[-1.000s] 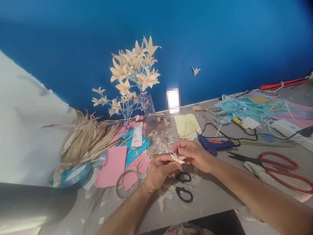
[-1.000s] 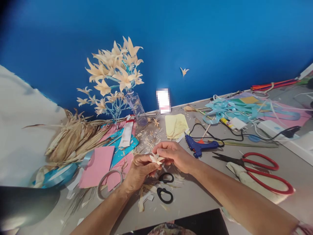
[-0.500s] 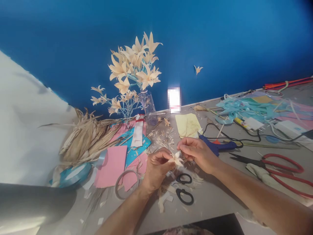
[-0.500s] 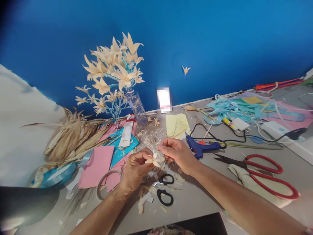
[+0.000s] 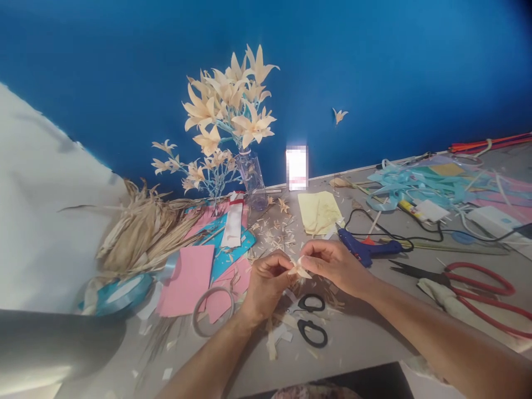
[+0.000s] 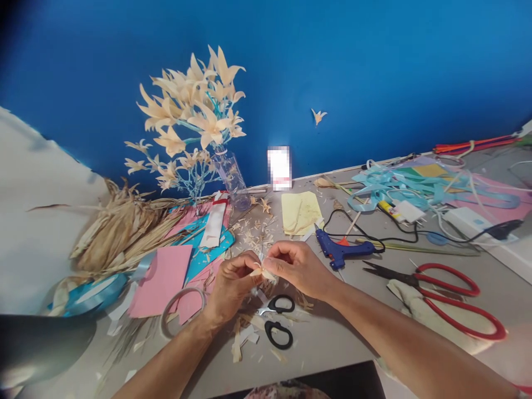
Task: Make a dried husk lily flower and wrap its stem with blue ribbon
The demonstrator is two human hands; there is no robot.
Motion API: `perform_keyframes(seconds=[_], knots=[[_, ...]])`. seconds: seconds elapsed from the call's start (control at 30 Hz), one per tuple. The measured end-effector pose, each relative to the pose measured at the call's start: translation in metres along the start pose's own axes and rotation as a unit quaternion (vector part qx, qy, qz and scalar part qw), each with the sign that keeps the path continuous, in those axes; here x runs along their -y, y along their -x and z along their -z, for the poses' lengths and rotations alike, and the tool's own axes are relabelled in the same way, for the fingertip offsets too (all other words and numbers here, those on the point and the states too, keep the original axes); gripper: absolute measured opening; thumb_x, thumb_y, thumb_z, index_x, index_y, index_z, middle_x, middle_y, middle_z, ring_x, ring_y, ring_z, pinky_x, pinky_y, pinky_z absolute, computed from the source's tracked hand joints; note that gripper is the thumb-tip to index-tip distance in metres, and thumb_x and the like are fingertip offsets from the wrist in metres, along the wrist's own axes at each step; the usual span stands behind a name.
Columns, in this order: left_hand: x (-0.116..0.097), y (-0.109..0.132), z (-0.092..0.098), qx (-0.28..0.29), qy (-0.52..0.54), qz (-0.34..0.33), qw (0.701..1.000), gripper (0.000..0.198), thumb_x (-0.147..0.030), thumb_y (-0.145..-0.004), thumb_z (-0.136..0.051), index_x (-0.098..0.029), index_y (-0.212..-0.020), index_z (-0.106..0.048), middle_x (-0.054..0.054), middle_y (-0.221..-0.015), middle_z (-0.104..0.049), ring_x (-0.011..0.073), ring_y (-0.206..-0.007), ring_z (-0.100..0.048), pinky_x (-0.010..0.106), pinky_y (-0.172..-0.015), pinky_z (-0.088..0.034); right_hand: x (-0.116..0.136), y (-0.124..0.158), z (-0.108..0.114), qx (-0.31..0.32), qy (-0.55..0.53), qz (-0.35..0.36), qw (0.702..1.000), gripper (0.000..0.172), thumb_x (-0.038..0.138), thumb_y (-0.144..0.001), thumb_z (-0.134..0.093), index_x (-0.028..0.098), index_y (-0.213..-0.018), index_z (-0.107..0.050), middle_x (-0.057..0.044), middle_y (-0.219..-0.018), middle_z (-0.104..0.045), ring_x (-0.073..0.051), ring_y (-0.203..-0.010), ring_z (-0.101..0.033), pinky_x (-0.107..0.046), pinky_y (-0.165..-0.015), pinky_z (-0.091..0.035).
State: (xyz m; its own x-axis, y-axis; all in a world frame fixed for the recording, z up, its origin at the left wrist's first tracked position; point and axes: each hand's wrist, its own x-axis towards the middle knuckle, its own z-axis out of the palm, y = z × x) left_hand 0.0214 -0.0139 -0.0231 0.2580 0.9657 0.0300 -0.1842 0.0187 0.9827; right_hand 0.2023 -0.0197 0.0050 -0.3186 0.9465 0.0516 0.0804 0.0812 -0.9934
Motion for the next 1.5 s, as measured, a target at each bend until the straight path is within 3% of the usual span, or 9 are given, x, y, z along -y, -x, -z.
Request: perform_keyframes(seconds=[0.2, 0.43, 0.7, 0.93, 1.2, 1.5], knots=[[0.000, 0.000, -0.001, 0.017, 0.015, -0.022, 0.999, 0.012, -0.022, -0.066, -0.086, -0.019, -0.065, -0.074, -0.001, -0.067, -0.060, 0.0116, -0.063, -0.052, 0.024, -0.059, -0.041, -0.005, -0.001, 0.000, -0.025, -0.003, -0.011, 1.000, 0.029, 0.041, -0.082, -0.068, 0.018, -0.066, -0.061, 0.003, -0.058, -0.045, -0.011, -0.054, -0.036, -0.026, -0.051, -0.024], [0.000, 0.002, 0.001, 0.028, 0.030, -0.059, 0.997, 0.011, -0.021, -0.068, -0.086, -0.021, -0.066, -0.076, 0.001, -0.071, -0.063, 0.0131, -0.068, -0.056, 0.025, -0.065, -0.045, -0.010, -0.002, -0.008, -0.052, -0.110, -0.081, 0.989, 0.030, 0.042, -0.074, -0.071, 0.018, -0.060, -0.058, 0.005, -0.048, -0.041, -0.009, -0.047, -0.032, -0.026, -0.048, -0.020], [0.009, -0.003, 0.002, 0.046, 0.079, 0.033, 0.995, 0.014, -0.026, -0.070, -0.086, -0.017, -0.064, -0.076, -0.002, -0.062, -0.059, 0.0074, -0.053, -0.047, 0.022, -0.052, -0.036, -0.010, -0.004, -0.005, -0.020, -0.178, -0.073, 0.981, 0.042, 0.055, -0.073, -0.076, 0.017, -0.064, -0.060, 0.006, -0.050, -0.043, -0.008, -0.047, -0.030, -0.025, -0.047, -0.019], [0.017, -0.003, 0.004, 0.053, 0.076, 0.080, 0.993, 0.021, -0.036, -0.068, -0.087, -0.017, -0.069, -0.079, -0.002, -0.059, -0.058, 0.0069, -0.051, -0.045, 0.022, -0.051, -0.034, -0.008, -0.002, 0.002, -0.026, -0.139, -0.041, 0.989, 0.050, 0.066, -0.082, -0.064, 0.016, -0.078, -0.064, 0.003, -0.061, -0.045, -0.009, -0.051, -0.031, -0.026, -0.049, -0.019], [0.007, -0.002, 0.001, 0.074, 0.004, 0.045, 0.996, 0.014, -0.030, -0.073, -0.083, -0.016, -0.071, -0.080, -0.001, -0.060, -0.057, 0.0078, -0.053, -0.046, 0.021, -0.051, -0.036, 0.000, -0.001, 0.006, 0.023, -0.073, -0.069, 0.995, 0.014, 0.029, -0.075, -0.070, 0.016, -0.078, -0.067, 0.002, -0.067, -0.055, -0.010, -0.059, -0.043, -0.024, -0.054, -0.029], [0.011, -0.002, 0.002, 0.083, 0.008, 0.017, 0.996, 0.009, -0.025, -0.073, -0.082, -0.018, -0.070, -0.077, 0.001, -0.069, -0.064, 0.0108, -0.060, -0.053, 0.024, -0.058, -0.042, 0.003, -0.002, 0.011, 0.038, 0.043, -0.025, 0.998, 0.007, 0.023, -0.077, -0.065, 0.017, -0.075, -0.064, 0.003, -0.066, -0.054, -0.011, -0.062, -0.046, -0.024, -0.056, -0.033]])
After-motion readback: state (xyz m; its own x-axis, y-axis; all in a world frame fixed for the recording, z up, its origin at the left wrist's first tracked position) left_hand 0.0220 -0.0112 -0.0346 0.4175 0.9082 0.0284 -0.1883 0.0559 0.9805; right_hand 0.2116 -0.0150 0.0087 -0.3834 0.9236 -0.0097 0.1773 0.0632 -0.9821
